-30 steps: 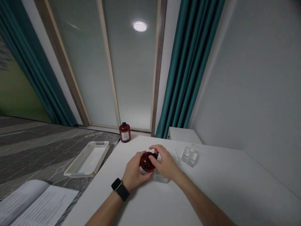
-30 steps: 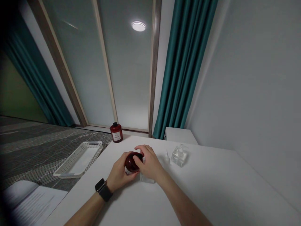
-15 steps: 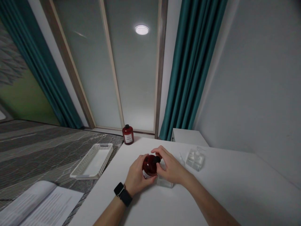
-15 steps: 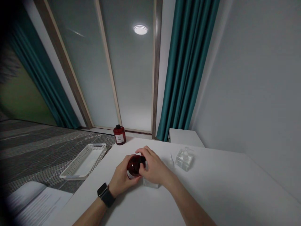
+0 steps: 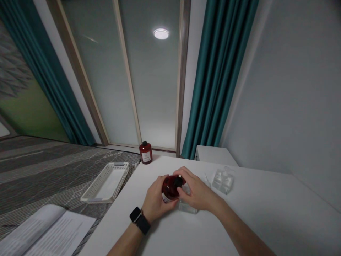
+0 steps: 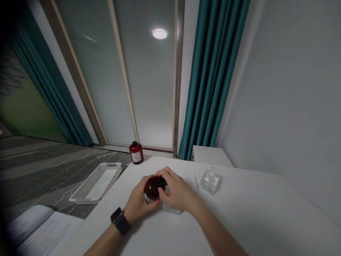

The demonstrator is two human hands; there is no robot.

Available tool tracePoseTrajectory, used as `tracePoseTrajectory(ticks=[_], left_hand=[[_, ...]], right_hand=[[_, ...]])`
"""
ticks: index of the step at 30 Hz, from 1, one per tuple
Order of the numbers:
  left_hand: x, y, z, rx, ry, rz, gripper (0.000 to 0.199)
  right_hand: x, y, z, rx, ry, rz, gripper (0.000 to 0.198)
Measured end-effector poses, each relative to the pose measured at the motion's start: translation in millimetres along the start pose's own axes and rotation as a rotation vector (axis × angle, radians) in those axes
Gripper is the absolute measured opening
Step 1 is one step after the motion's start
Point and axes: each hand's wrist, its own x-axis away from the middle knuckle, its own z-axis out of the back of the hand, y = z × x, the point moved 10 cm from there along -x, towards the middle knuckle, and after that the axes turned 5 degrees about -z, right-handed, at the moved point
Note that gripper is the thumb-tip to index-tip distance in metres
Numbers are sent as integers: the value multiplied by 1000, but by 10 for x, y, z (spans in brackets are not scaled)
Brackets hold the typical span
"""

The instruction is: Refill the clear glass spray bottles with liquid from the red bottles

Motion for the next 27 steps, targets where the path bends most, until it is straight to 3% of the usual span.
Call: tracePoseTrajectory(ticks=[4,7,12,17,21,27], left_hand=[[-2,-2,4,-6,-7,1,66],[-3,-12,14,2,-9,7,68],[-9,-75,32,57,-3,51,64],[-15,-138,72,76,31,94,61],[-23,-125,76,71,25,94,60],[-18,-153,65,22,27,74,58]], right_hand=[[2,33,17,24,16,-31,22],[10,-8,26,-22,28,11,25],[24,30,171,-116,178,33,20],[125,203,393,-127,317,-45,14],[416,455,503,-84,348,-136,11],[1176,1058,503,167,316,-310,6]])
